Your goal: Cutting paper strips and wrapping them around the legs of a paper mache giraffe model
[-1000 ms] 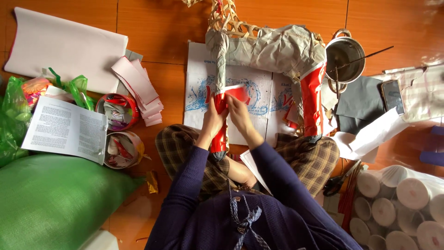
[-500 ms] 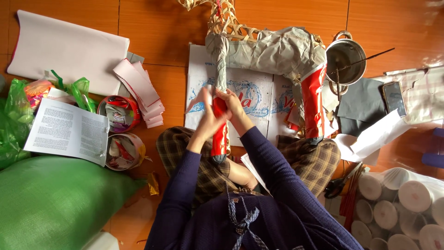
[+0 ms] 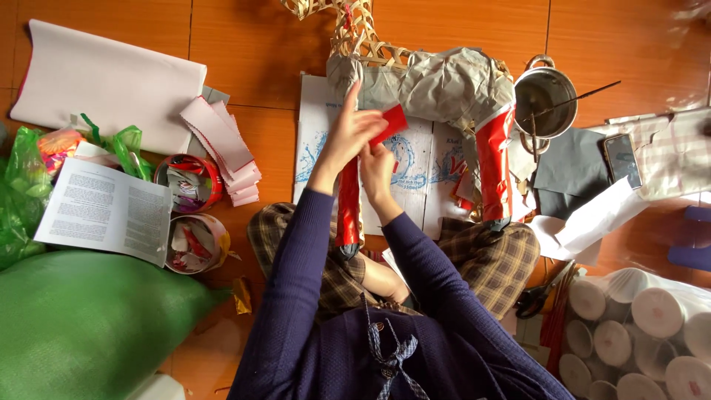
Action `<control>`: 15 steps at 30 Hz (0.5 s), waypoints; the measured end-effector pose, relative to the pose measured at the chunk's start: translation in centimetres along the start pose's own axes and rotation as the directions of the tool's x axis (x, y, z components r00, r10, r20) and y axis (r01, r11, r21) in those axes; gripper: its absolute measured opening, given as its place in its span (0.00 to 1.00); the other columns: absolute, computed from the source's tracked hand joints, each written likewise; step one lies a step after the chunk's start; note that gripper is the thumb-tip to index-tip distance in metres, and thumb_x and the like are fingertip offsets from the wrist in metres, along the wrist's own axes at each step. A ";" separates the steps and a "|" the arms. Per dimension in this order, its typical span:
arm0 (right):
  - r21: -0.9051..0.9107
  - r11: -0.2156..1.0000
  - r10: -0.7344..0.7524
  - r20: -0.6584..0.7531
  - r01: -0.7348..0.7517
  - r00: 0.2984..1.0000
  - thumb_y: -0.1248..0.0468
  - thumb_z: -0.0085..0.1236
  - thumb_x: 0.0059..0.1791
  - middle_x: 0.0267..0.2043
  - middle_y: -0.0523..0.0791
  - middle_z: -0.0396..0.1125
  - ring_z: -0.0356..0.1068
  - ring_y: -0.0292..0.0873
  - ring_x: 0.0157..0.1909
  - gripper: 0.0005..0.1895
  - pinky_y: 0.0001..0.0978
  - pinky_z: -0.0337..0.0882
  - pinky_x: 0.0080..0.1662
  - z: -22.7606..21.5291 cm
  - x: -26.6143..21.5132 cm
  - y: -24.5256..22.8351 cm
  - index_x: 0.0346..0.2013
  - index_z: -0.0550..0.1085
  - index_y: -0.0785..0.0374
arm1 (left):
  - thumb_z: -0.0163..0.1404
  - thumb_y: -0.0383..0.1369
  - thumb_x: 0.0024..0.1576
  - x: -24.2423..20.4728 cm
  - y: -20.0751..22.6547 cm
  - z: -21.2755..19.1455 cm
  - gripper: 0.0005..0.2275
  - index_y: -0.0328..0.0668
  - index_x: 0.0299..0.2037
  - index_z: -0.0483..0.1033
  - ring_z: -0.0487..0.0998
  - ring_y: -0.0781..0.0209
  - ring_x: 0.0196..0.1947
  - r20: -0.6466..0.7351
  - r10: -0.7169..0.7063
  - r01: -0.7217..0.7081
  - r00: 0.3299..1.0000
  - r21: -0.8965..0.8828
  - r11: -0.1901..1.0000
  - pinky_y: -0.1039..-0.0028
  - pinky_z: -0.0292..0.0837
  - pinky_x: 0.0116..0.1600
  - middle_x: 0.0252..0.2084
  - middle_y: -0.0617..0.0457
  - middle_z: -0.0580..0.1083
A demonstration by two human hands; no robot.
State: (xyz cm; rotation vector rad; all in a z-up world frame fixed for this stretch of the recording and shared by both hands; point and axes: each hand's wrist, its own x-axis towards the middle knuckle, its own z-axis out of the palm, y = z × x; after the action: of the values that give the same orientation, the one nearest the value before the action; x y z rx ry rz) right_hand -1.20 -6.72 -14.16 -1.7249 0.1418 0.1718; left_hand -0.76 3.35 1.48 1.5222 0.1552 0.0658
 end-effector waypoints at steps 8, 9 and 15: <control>0.596 0.721 0.435 0.009 -0.354 0.900 0.67 0.66 0.45 0.15 0.53 0.65 0.70 0.46 0.18 0.15 0.40 0.75 0.25 0.6 0.7 -0.8 0.21 0.70 0.73 | 0.44 0.64 0.55 -4.0 -6.0 0.3 0.39 0.41 0.66 0.53 0.70 0.30 0.59 -0.261 -0.414 0.487 0.872 0.374 0.789 0.45 0.65 0.63 0.60 0.27 0.66; 0.672 0.609 0.479 0.113 -0.422 0.871 0.69 0.64 0.46 0.16 0.54 0.64 0.71 0.50 0.18 0.15 0.46 0.75 0.27 0.3 1.1 -0.2 0.22 0.68 0.74 | 0.49 0.61 0.55 -4.2 -5.1 0.4 0.35 0.43 0.62 0.57 0.70 0.29 0.58 -0.257 -0.434 0.499 0.864 0.314 0.808 0.46 0.66 0.62 0.58 0.28 0.68; 0.536 0.699 0.473 0.150 -0.473 0.868 0.68 0.64 0.45 0.15 0.49 0.64 0.68 0.41 0.18 0.11 0.35 0.72 0.25 -1.4 0.0 -0.1 0.22 0.73 0.68 | 0.52 0.55 0.53 -3.1 -9.7 0.1 0.30 0.52 0.61 0.57 0.74 0.35 0.54 -0.314 -0.453 0.547 0.835 0.383 0.744 0.50 0.70 0.60 0.56 0.37 0.72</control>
State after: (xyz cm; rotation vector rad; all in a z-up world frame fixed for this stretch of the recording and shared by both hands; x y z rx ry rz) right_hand -1.13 -8.10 -13.88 -1.0628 0.5879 0.4662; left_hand -4.34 2.33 -8.02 1.8979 0.7962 -0.2739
